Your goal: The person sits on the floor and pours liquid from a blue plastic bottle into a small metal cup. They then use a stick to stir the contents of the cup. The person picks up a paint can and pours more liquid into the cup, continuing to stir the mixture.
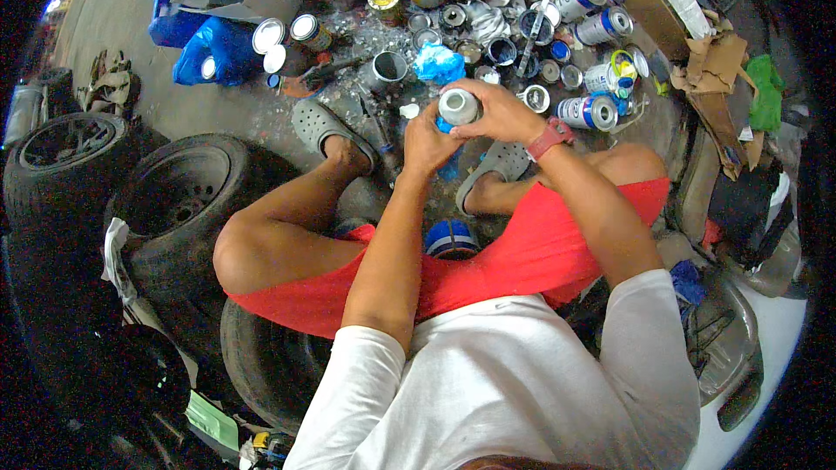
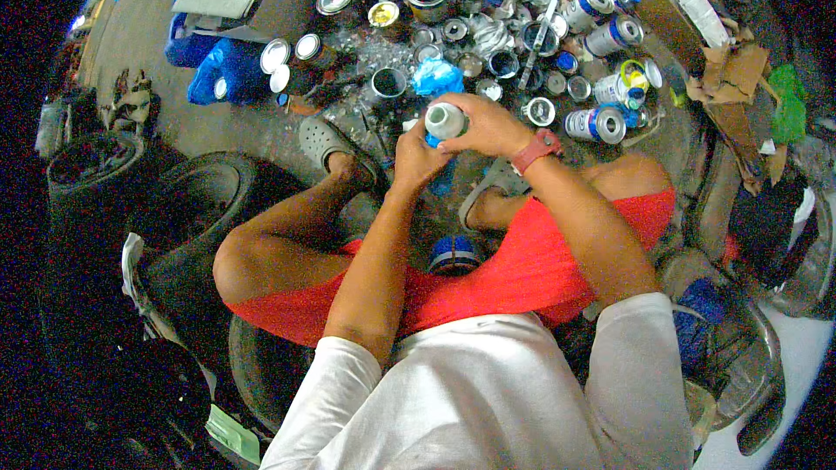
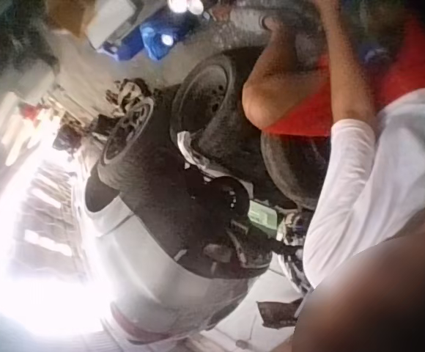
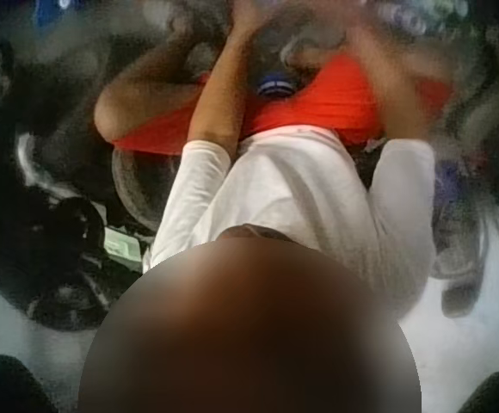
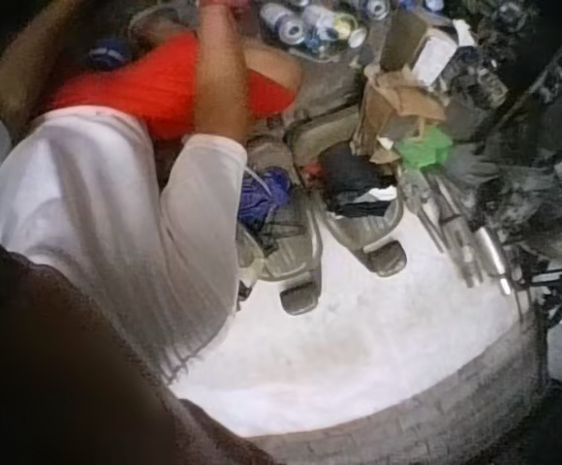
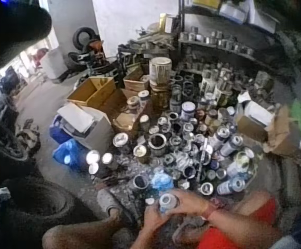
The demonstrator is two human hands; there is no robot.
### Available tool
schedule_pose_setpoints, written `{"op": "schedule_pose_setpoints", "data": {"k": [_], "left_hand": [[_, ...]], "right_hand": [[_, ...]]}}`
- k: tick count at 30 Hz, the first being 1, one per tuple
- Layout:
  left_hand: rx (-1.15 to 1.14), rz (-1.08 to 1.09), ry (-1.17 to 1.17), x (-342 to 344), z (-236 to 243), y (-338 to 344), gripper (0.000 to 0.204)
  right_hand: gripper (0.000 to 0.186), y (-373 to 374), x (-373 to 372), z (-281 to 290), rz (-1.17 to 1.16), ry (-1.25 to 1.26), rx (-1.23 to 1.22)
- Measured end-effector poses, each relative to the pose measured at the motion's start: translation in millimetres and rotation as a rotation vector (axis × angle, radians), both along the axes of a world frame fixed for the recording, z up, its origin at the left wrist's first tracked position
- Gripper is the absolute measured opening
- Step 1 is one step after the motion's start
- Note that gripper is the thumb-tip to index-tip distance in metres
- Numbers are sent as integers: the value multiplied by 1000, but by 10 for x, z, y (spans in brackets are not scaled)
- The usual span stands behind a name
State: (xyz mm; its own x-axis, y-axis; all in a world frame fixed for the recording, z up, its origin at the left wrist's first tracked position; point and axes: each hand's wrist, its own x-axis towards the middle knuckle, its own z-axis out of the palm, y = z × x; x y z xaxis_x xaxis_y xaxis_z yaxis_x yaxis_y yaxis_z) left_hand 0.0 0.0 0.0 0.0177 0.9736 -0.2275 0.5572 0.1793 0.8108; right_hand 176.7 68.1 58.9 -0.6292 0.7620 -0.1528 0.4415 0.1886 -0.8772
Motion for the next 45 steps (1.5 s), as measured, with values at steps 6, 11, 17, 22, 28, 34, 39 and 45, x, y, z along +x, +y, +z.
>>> {"op": "schedule_pose_setpoints", "data": {"k": [6, 11, 17, 22, 28, 34, 39, 45], "left_hand": [[-77, -262, 439, -924, 418, 307, 70], [13, -243, 540, -1470, 2172, 906, 56], [253, 176, 297, -1669, 2781, 720, 40], [291, 82, 543, -1788, 2589, 755, 41], [137, 98, 521, -1665, 2699, 793, 47], [178, 49, 568, -1651, 2697, 882, 52], [129, 64, 665, -1766, 2740, 811, 52], [246, 54, 546, -1753, 2746, 804, 47]], "right_hand": [[54, -310, -335, -565, -415, 72, -67], [57, -441, -359, -1110, -669, -41, 1], [68, -505, -462, -1232, -746, -122, 17], [88, -1113, -741, -1445, -1171, -139, -544], [71, -1050, -1926, -1881, -697, 55, -529], [46, -450, -2426, -2413, -769, -178, -475], [46, -535, -2353, -1735, -760, -145, -376], [37, -91, -2010, -1033, -871, 538, -765]]}}
